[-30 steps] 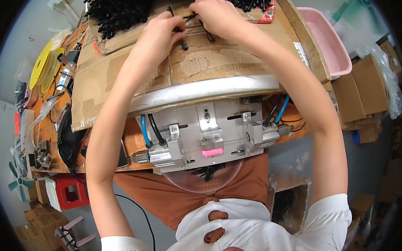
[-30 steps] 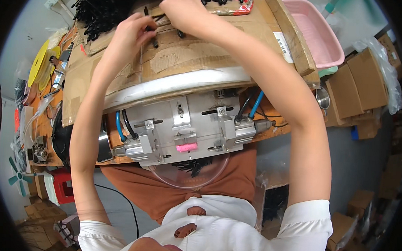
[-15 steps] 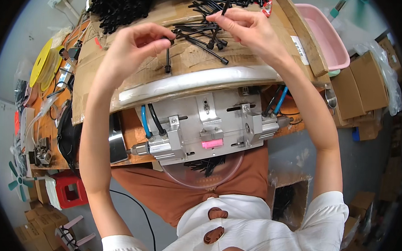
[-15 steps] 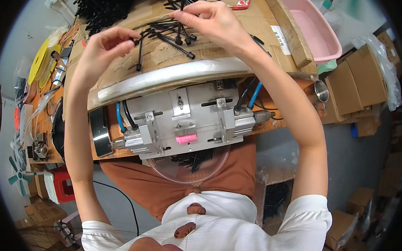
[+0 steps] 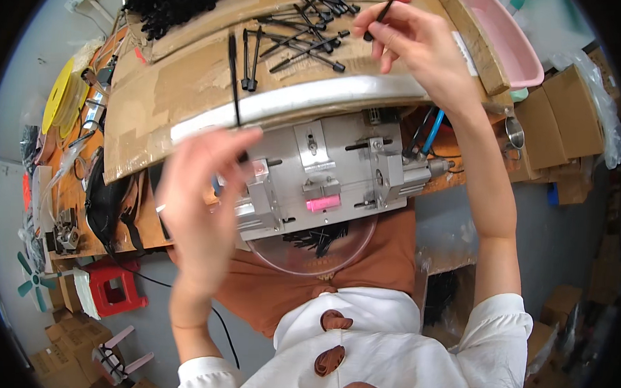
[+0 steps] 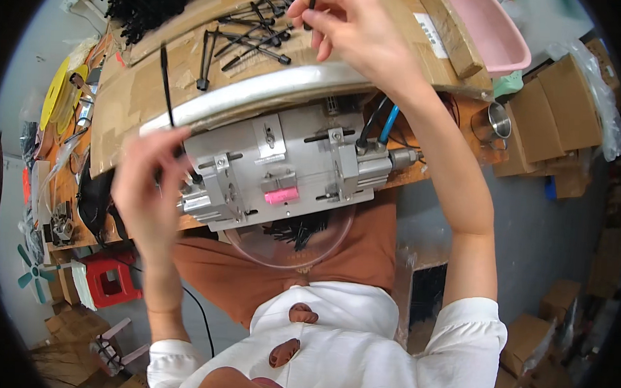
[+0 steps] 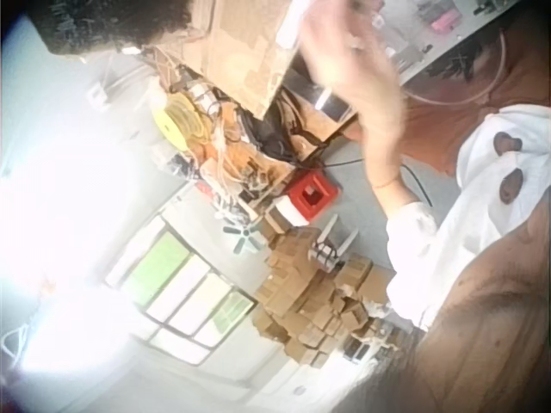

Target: The person picks up a cable tie from a pile on the table, places one end into the slot of a machine, and then presses the cable tie down into the machine using their fingers.

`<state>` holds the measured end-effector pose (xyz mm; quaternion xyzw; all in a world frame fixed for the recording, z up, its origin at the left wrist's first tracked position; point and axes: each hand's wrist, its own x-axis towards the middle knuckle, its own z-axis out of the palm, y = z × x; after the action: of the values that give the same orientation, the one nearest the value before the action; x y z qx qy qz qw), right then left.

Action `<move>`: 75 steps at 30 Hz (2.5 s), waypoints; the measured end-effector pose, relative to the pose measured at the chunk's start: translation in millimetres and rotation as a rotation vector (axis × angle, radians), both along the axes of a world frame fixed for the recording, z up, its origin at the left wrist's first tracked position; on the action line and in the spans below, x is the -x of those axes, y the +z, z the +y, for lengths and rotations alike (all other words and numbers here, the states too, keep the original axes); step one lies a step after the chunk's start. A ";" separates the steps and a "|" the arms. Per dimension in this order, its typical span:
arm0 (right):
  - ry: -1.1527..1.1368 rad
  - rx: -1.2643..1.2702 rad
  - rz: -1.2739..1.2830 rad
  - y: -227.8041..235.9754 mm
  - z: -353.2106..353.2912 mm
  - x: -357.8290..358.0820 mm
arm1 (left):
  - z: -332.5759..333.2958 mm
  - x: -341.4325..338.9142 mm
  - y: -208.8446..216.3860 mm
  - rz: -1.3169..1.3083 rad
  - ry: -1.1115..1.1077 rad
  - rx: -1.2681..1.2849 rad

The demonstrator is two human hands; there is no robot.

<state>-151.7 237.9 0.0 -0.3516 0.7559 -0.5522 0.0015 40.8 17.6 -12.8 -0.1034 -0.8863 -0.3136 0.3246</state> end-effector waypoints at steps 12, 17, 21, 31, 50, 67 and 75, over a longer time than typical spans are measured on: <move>-0.082 0.190 -0.201 20.0 13.9 -51.0 | 94.4 -66.0 -105.3 -0.355 0.109 0.140; 0.013 0.259 -0.082 11.9 46.2 -61.0 | 94.7 -65.1 -103.9 -0.363 0.113 0.222; -0.135 0.297 -0.100 5.4 34.0 -104.3 | 92.4 -66.2 -105.1 -0.359 0.109 0.293; -0.125 -0.196 0.393 -118.5 9.8 -202.3 | 19.5 34.9 -12.7 -0.020 0.245 0.286; -0.278 -0.234 1.116 -15.6 -36.9 -21.9 | 62.1 -66.9 -61.2 -0.230 0.153 0.268; -0.011 0.278 0.032 1.5 20.7 -53.6 | 74.7 -58.7 -76.7 -0.443 0.020 0.351; -0.036 -0.137 0.392 -112.6 10.6 -195.7 | -32.2 76.9 -4.7 -0.089 0.206 0.281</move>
<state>44.0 248.5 -112.6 -0.4380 0.7837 -0.4204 -0.1314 -36.1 -14.6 -17.5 -0.0421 -0.9409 -0.1561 0.2977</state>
